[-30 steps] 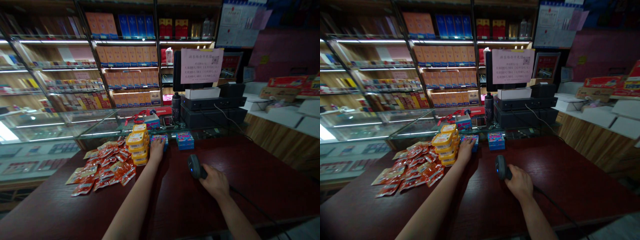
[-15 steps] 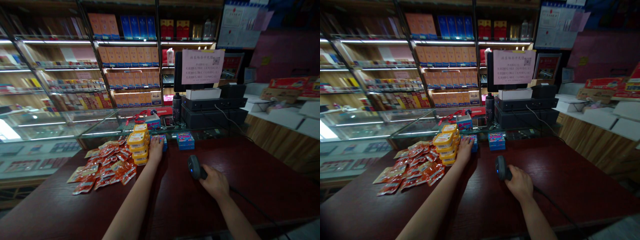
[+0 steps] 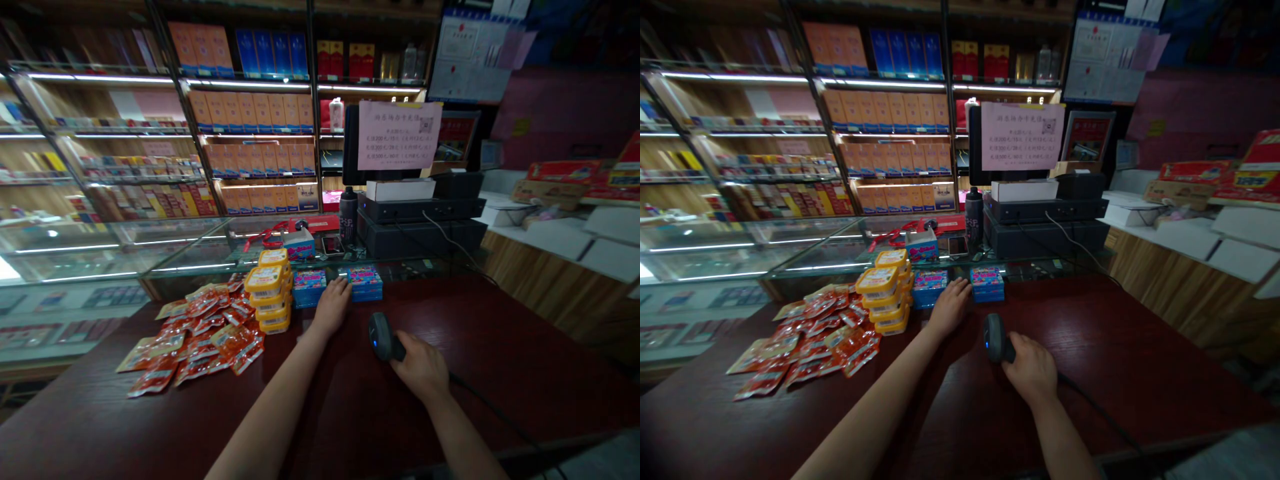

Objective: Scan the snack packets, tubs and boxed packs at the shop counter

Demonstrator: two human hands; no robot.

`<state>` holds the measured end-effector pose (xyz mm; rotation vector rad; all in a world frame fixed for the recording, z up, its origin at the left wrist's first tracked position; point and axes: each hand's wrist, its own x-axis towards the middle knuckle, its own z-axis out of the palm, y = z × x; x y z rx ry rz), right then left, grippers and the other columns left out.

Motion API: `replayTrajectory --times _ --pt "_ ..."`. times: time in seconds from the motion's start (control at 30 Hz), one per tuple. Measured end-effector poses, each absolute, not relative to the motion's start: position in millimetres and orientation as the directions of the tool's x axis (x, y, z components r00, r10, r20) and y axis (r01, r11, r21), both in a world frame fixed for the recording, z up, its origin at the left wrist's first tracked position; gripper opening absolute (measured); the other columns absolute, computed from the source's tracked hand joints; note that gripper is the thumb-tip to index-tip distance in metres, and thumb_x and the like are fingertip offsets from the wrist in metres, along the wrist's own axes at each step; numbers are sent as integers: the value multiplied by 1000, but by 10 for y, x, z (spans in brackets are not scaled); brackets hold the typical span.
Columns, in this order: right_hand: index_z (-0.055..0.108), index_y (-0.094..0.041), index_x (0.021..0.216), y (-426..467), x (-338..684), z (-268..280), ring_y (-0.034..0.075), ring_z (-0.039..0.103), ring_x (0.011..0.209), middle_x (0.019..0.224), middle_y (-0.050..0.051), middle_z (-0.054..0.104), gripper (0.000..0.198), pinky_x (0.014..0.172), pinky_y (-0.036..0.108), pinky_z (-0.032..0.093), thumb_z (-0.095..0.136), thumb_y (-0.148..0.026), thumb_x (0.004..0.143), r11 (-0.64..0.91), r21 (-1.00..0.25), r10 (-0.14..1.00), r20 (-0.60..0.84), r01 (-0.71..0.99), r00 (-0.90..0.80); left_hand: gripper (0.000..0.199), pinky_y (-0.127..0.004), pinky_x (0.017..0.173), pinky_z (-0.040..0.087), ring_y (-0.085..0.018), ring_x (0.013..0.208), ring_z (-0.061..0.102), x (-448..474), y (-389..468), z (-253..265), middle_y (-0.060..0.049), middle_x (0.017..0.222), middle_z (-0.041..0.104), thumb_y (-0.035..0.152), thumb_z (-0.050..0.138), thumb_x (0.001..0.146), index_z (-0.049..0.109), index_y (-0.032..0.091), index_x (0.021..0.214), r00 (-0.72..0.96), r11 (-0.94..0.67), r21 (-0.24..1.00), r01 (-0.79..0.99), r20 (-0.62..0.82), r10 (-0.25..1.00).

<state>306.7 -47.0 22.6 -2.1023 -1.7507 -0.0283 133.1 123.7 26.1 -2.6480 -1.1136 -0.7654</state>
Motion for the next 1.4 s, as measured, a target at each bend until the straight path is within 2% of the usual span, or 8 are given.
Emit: replayTrajectory --times 0.27,0.67,0.77,0.87,1.0,1.13,1.27,1.4 --pt "62 -24 104 -454 3082 198 20 64 84 94 3 70 31 71 28 42 57 -21 73 -133 -258 948 249 957 199 46 -42 109 27 -22 129 41 1878 1323 280 -12 138 49 9 36 89 47 18 133 631 -707 28 707 426 648" --pt "62 -25 103 -446 3107 198 18 64 82 89 2 69 29 68 27 39 56 -23 75 -132 -271 955 224 954 196 17 -36 80 40 -24 97 52 1668 1123 572 -11 98 61 16 47 88 63 18 94 681 -666 -240 706 489 546" --pt "62 -25 103 -456 3105 201 19 64 84 92 2 69 29 69 27 39 57 -22 74 -127 -278 954 228 952 194 17 -35 78 42 -23 93 53 1485 1037 574 -9 94 62 17 49 87 63 19 96 551 -654 -58 755 597 583" --pt "62 -24 102 -473 3098 205 20 64 86 95 2 69 29 70 28 40 57 -22 74 -126 -271 952 236 954 193 16 -34 83 44 -21 93 55 1319 921 479 -8 94 62 17 50 85 63 20 94 244 -654 360 666 722 647" --pt "62 -23 104 -508 3062 213 20 65 84 95 3 69 30 70 29 41 57 -24 75 -102 -275 949 262 956 176 19 -36 78 50 -20 83 61 1235 766 259 -5 85 64 30 65 75 62 16 87 -179 -482 876 27 479 860" --pt "62 -24 104 -546 2997 253 21 66 86 95 2 70 31 70 28 41 57 -21 73 -80 -312 944 282 947 172 45 -38 77 53 -18 77 65 1193 668 70 -5 85 67 34 79 58 60 12 92 -157 -212 861 -462 156 975" --pt "63 -25 100 -536 2988 325 23 66 82 90 3 71 27 67 30 41 58 -27 74 -91 -397 959 211 913 188 48 -33 74 53 -16 71 64 1111 649 -48 -6 81 69 32 84 52 63 10 89 -165 -192 873 -448 130 978" --pt "66 -20 95 -494 3024 383 24 65 84 90 7 72 33 67 29 45 65 -38 67 37 -733 975 175 680 137 51 -31 72 52 -16 71 65 1082 677 -120 -6 83 70 33 84 50 64 11 92 -205 -213 881 -422 136 969"
